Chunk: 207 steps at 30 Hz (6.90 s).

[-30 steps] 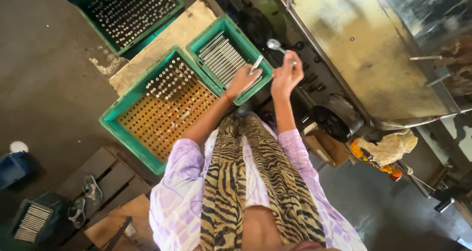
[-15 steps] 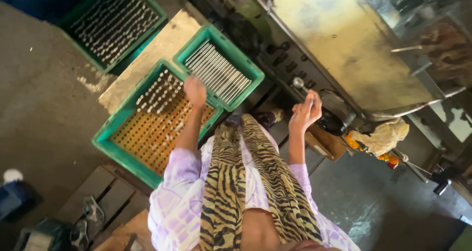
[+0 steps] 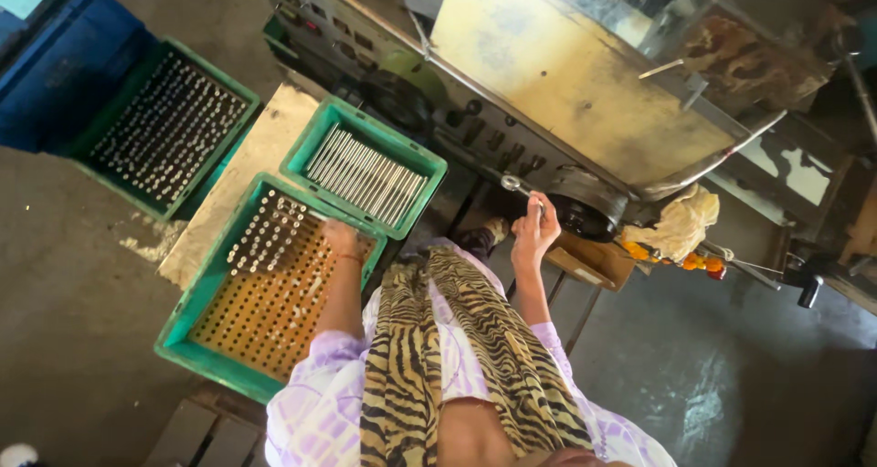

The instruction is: The person repeatedly picks up small metal rods from a green crate, inserts them into a grinding machine, and operates a lever to grind the rod ends. Finished rods are placed into a second green crate. The process is repeated continuously throughout the clip.

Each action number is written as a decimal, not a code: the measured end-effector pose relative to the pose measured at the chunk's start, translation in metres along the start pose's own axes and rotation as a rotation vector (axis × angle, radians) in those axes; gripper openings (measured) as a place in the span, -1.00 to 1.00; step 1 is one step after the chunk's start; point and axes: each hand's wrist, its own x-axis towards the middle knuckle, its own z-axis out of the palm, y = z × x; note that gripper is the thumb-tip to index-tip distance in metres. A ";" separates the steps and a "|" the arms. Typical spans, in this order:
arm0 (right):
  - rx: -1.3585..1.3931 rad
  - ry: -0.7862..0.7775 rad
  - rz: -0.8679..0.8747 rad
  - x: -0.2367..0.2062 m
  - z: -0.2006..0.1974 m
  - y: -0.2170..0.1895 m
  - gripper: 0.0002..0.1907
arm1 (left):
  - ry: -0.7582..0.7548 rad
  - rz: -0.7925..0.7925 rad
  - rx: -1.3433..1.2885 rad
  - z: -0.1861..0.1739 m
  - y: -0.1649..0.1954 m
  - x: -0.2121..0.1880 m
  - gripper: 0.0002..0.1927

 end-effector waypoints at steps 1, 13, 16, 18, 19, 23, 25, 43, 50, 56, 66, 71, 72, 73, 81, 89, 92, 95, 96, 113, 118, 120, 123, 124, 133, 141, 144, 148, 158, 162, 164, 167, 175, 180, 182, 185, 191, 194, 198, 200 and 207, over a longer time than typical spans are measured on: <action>0.005 -0.005 -0.003 -0.001 -0.002 -0.002 -0.77 | 0.027 0.081 0.000 0.001 0.002 -0.004 -0.75; -0.268 -0.238 -0.128 -0.009 0.041 -0.046 -0.75 | -0.844 0.464 0.099 0.073 0.049 -0.047 -0.74; -0.147 -0.296 -0.053 -0.014 0.059 -0.054 -0.74 | -1.081 0.559 0.128 0.090 0.074 -0.086 -0.57; -0.012 -0.334 0.013 -0.016 0.063 -0.058 -0.74 | -1.218 0.329 -0.139 0.099 0.091 -0.105 -0.57; -0.055 -0.325 -0.011 -0.016 0.063 -0.059 -0.74 | -1.278 0.205 -0.273 0.100 0.098 -0.113 -0.57; -0.439 -0.281 -0.400 -0.016 0.054 -0.058 -0.78 | -1.313 -0.336 -0.475 0.104 0.112 -0.132 -0.66; -0.542 -0.272 -0.514 -0.016 0.048 -0.055 -0.79 | -1.228 -0.282 -0.451 0.108 0.113 -0.144 -0.67; -0.172 -0.488 0.126 0.006 0.009 -0.035 -0.66 | -1.298 0.517 -0.266 0.107 0.135 -0.126 -0.77; -0.758 -0.535 -0.923 0.020 0.016 -0.065 -0.89 | -1.436 -0.466 -0.170 0.106 0.153 -0.134 -0.80; -0.740 -0.525 -0.903 0.021 0.006 -0.076 -0.76 | -1.231 0.176 -0.237 0.103 0.157 -0.166 -0.80; -0.650 -0.539 -0.740 0.015 0.003 -0.106 -0.56 | -1.268 0.199 -0.306 0.100 0.180 -0.180 -0.81; -0.591 -0.919 -0.276 0.016 0.006 -0.156 -0.67 | -1.430 -0.241 -0.231 0.100 0.196 -0.165 -0.87; -0.547 -1.006 -0.145 0.015 0.007 -0.163 -0.71 | -1.486 -0.276 -0.245 0.101 0.199 -0.163 -0.88; -0.504 -0.975 -0.113 0.014 0.007 -0.169 -0.74 | -1.540 -0.313 -0.262 0.101 0.201 -0.162 -0.89; -0.220 -0.944 -0.014 0.031 -0.006 -0.161 -0.73 | -1.404 -0.329 -0.386 0.094 0.200 -0.184 -0.82; 0.239 -0.719 0.215 0.026 -0.017 -0.091 -0.70 | -1.292 -0.293 -0.221 0.106 0.182 -0.180 -0.78; 0.194 -0.748 0.182 0.022 -0.017 -0.096 -0.73 | -1.291 -0.177 -0.278 0.103 0.172 -0.182 -0.80; -0.163 -0.879 0.058 0.017 -0.016 -0.118 -0.81 | -1.284 -0.083 -0.335 0.099 0.161 -0.183 -0.83; -0.325 -0.931 0.007 0.014 -0.012 -0.123 -0.84 | -1.280 -0.053 -0.344 0.098 0.157 -0.180 -0.83; -0.856 -0.390 -0.319 -0.040 -0.021 -0.076 -0.62 | -0.559 -1.212 -1.013 0.067 0.022 -0.016 -0.65; -0.893 -0.456 -0.311 -0.011 -0.016 -0.088 -0.67 | -0.524 -1.168 -1.034 0.088 0.039 -0.014 -0.66; -0.906 -0.470 -0.317 0.004 -0.009 -0.095 -0.67 | -0.562 -1.172 -1.025 0.108 0.045 -0.019 -0.67; -0.890 -0.448 -0.333 0.028 -0.002 -0.104 -0.68 | -0.650 -1.220 -1.025 0.145 0.052 -0.030 -0.70; -0.882 -0.435 -0.323 0.038 -0.001 -0.106 -0.69 | -0.659 -1.258 -1.014 0.158 0.054 -0.033 -0.69; -0.942 -0.224 -0.428 0.178 -0.050 -0.145 -0.65 | -0.861 -1.271 -0.846 0.313 0.080 -0.051 -0.68; -1.076 0.090 -0.497 0.346 -0.163 -0.221 -0.65 | -1.379 -0.888 -0.612 0.469 0.155 -0.131 -0.82; -1.050 0.162 -0.602 0.417 -0.225 -0.251 -0.76 | -1.559 -0.631 -0.386 0.525 0.199 -0.165 -0.88; -0.976 0.266 -0.763 0.508 -0.323 -0.298 -0.80 | -1.630 -0.610 -0.424 0.620 0.224 -0.208 -0.88; -1.534 0.568 -0.599 0.629 -0.433 -0.352 -0.58 | -0.958 -0.461 -0.353 0.865 0.262 -0.265 -0.64; -1.541 0.413 -0.660 0.644 -0.436 -0.334 -0.55 | -0.831 -0.332 -0.336 0.903 0.276 -0.266 -0.55; -1.543 0.490 -0.479 0.652 -0.439 -0.328 -0.43 | -0.823 -0.334 -0.323 0.913 0.278 -0.266 -0.52; -1.578 0.553 -0.394 0.663 -0.444 -0.321 -0.38 | -0.787 -0.347 -0.309 0.925 0.278 -0.262 -0.48; -1.666 0.682 -0.370 0.678 -0.449 -0.307 -0.29 | -0.869 -0.251 -0.402 0.946 0.262 -0.251 -0.70; -1.687 0.684 -0.388 0.680 -0.447 -0.303 -0.34 | -0.851 -0.394 -0.334 0.952 0.257 -0.241 -0.72; -1.686 0.680 -0.399 0.680 -0.446 -0.303 -0.36 | -0.849 -0.434 -0.325 0.953 0.257 -0.239 -0.68; -1.648 0.669 -0.410 0.679 -0.446 -0.303 -0.38 | -0.806 -0.493 -0.244 0.955 0.257 -0.239 -0.54; -1.659 0.673 -0.389 0.680 -0.444 -0.303 -0.38 | -0.807 -0.419 -0.336 0.955 0.257 -0.234 -0.49; -1.630 0.671 -0.339 0.679 -0.440 -0.302 -0.37 | -0.838 -0.497 -0.321 0.954 0.258 -0.228 -0.49; -1.627 0.689 -0.336 0.679 -0.437 -0.302 -0.35 | -0.868 -0.525 -0.290 0.954 0.258 -0.226 -0.53; -1.543 0.677 -0.234 0.680 -0.437 -0.303 -0.34 | -0.870 -0.509 -0.269 0.954 0.258 -0.226 -0.55; -1.658 0.756 -0.295 0.672 -0.433 -0.299 -0.37 | -0.995 -0.477 -0.424 0.948 0.256 -0.222 -0.52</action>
